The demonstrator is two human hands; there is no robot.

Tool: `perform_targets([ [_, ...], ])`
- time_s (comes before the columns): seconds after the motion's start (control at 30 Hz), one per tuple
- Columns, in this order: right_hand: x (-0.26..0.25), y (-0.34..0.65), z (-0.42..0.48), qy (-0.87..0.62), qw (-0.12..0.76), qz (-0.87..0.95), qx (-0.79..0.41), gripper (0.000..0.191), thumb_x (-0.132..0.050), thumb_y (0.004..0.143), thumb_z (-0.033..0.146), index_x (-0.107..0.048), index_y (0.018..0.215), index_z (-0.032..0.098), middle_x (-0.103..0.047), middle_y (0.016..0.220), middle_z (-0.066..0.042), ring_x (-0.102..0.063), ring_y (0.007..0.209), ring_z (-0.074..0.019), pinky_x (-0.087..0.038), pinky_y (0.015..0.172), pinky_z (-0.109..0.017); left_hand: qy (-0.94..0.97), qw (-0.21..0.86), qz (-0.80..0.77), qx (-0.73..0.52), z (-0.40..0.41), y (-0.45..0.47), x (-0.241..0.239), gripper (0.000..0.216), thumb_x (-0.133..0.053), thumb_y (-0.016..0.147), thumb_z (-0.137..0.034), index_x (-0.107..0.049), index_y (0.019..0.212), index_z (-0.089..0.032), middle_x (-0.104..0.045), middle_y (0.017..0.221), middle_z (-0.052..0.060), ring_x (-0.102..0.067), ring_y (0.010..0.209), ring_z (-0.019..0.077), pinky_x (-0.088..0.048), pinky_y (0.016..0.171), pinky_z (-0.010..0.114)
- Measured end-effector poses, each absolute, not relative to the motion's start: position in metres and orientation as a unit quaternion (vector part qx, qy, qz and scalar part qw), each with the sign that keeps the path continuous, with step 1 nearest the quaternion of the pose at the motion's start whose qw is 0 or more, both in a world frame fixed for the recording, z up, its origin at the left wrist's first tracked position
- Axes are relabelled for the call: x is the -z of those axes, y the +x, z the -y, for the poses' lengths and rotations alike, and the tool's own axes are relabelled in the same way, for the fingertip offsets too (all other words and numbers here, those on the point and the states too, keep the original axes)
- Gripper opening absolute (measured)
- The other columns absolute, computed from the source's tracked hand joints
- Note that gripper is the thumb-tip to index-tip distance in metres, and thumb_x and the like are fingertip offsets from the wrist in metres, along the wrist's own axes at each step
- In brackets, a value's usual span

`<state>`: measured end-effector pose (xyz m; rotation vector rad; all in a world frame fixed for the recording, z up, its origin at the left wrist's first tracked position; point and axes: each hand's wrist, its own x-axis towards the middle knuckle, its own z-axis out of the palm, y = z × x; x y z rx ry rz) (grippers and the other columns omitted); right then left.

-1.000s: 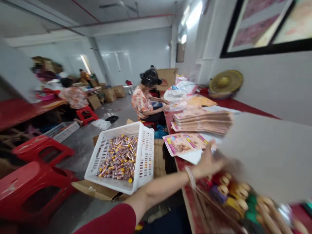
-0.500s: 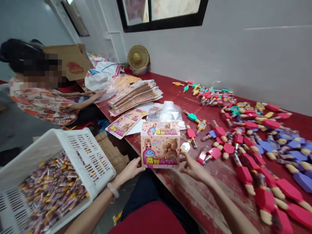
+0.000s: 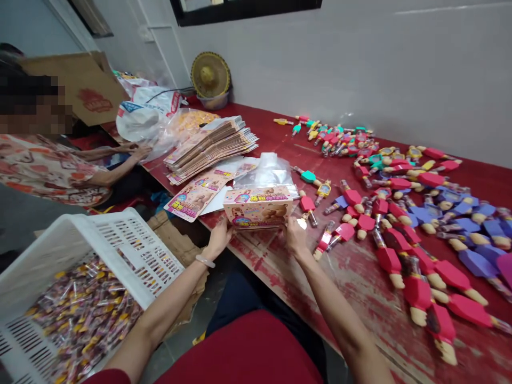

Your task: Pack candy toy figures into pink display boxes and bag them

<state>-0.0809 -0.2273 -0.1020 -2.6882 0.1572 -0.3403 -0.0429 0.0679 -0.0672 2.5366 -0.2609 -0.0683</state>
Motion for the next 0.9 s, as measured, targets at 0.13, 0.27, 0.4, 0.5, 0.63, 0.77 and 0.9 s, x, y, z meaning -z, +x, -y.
perform_targets([
  [0.13,0.107,-0.079,0.229,-0.962,0.248,-0.047,0.107,0.013,-0.046,0.095,0.027,-0.054,0.095,0.017,-0.065,0.098,-0.015,-0.058,0.082,-0.0259,-0.04,0.068,-0.033,0.941,0.322,0.103,0.035,-0.068,-0.039,0.073,0.028,-0.051,0.091,-0.014,-0.059,0.118,-0.015,-0.071,0.116,0.013,-0.068,0.107,0.0245,-0.052,0.092,0.034],
  [0.27,0.105,-0.076,0.238,-0.956,0.28,-0.025,0.08,0.013,-0.047,0.093,0.026,-0.058,0.093,0.018,-0.067,0.089,-0.01,-0.06,0.076,-0.0225,-0.046,0.069,-0.032,0.929,0.344,0.12,0.06,-0.074,-0.034,0.069,0.022,-0.058,0.087,-0.018,-0.068,0.106,-0.017,-0.074,0.106,0.007,-0.068,0.096,0.0223,-0.053,0.088,0.032],
  [0.4,0.052,-0.071,0.254,-0.956,0.283,-0.02,0.075,0.022,-0.049,0.092,0.025,-0.066,0.1,0.015,-0.071,0.096,-0.014,-0.064,0.083,-0.0273,-0.051,0.076,-0.038,0.929,0.349,0.117,0.047,-0.073,-0.031,0.066,0.03,-0.06,0.085,-0.018,-0.07,0.114,-0.019,-0.071,0.123,0.009,-0.064,0.114,0.0268,-0.05,0.099,0.035],
  [0.5,-0.023,-0.061,0.25,-0.932,0.237,-0.032,0.273,0.039,-0.039,0.102,0.033,-0.062,0.129,0.015,-0.062,0.132,-0.017,-0.057,0.12,-0.0325,-0.045,0.103,-0.048,0.931,0.346,0.106,0.039,-0.067,-0.032,0.072,0.028,-0.059,0.085,-0.015,-0.071,0.11,-0.017,-0.07,0.122,0.012,-0.064,0.114,0.0276,-0.049,0.1,0.036],
  [0.63,-0.075,-0.037,0.205,-0.944,0.113,0.09,0.296,0.051,-0.029,0.109,0.04,-0.042,0.154,0.021,-0.041,0.158,-0.009,-0.026,0.15,-0.032,-0.02,0.122,-0.058,0.934,0.343,0.094,0.022,-0.067,-0.041,0.083,0.031,-0.059,0.086,-0.015,-0.069,0.115,-0.016,-0.069,0.121,0.012,-0.062,0.117,0.027,-0.049,0.102,0.036],
  [0.77,-0.037,-0.017,0.165,-0.983,0.034,0.124,0.131,0.054,-0.031,0.108,0.043,-0.041,0.156,0.02,-0.04,0.159,-0.012,-0.029,0.148,-0.0385,-0.02,0.119,-0.066,0.937,0.343,0.043,-0.041,-0.082,-0.046,0.056,0.031,-0.051,0.093,-0.02,-0.067,0.119,-0.014,-0.064,0.125,0.015,-0.06,0.121,0.0269,-0.046,0.108,0.04],
  [0.9,-0.008,-0.014,0.164,-0.984,0.025,0.118,0.127,0.057,-0.03,0.107,0.046,-0.039,0.157,0.02,-0.036,0.161,-0.012,-0.029,0.148,-0.0398,-0.021,0.118,-0.068,0.893,0.365,0.079,-0.253,-0.071,-0.018,-0.014,0.041,-0.039,0.104,-0.036,-0.056,0.137,-0.019,-0.056,0.142,0.013,-0.046,0.139,0.024,-0.032,0.12,0.042],
])
